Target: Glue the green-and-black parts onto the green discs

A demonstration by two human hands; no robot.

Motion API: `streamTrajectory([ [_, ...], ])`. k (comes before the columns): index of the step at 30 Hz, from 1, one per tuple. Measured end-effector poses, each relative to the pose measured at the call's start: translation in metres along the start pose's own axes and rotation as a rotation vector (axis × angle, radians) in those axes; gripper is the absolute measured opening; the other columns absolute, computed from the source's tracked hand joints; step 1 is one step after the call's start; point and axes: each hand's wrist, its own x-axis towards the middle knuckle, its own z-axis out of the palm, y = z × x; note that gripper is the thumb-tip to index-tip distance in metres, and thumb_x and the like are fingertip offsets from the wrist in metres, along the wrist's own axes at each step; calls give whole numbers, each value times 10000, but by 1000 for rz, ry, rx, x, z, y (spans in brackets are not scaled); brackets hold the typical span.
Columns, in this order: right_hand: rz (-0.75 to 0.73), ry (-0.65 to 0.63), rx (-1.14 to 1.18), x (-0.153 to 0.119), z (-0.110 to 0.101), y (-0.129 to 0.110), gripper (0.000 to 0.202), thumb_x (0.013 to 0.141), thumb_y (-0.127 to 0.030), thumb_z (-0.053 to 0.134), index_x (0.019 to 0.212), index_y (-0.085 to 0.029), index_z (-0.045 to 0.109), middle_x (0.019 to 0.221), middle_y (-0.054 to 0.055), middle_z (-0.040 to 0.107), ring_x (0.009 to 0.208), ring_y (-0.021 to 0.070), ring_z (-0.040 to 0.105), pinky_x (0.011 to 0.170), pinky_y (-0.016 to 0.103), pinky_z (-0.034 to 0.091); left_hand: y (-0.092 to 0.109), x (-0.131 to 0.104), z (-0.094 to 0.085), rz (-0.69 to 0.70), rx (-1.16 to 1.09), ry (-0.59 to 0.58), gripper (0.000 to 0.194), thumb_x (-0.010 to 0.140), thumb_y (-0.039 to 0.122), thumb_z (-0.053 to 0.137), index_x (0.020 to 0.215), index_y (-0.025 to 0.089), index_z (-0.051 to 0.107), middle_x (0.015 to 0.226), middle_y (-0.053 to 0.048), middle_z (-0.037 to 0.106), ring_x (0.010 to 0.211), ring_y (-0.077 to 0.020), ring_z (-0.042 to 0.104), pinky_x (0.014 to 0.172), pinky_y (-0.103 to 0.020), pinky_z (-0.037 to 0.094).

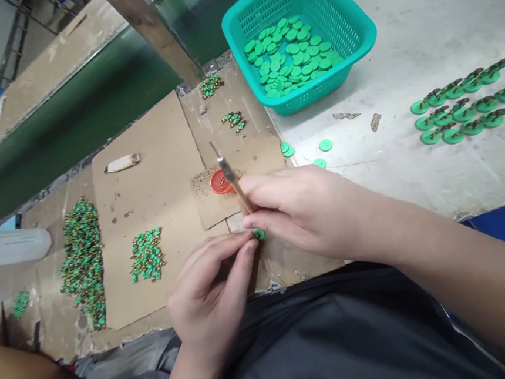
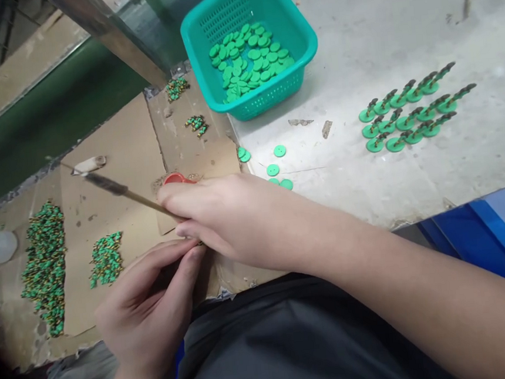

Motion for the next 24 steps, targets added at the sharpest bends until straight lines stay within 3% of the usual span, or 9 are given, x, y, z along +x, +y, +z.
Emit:
streamTrajectory([
  [8, -6, -49, 39, 3, 4, 0, 178, 1156, -141, 582, 993, -210, 604, 951, 3, 710, 831, 168, 631, 701, 297, 374, -3, -1, 0, 29, -39, 13, 287, 985, 52, 844, 1129, 300, 863, 1091, 26, 862, 1037, -130, 814, 960, -253, 652],
  [24, -3, -133, 93, 4, 5, -3, 158, 1123, -94, 562, 1133, -210, 669, 1081, 26, 771, 991, 194, 729, 804, 290, 470, -3, 1, 0, 26, -55, 4, 274, 998, 69, 835, 1130, 308, 850, 1075, 44, 857, 955, -102, 793, 928, -244, 655],
])
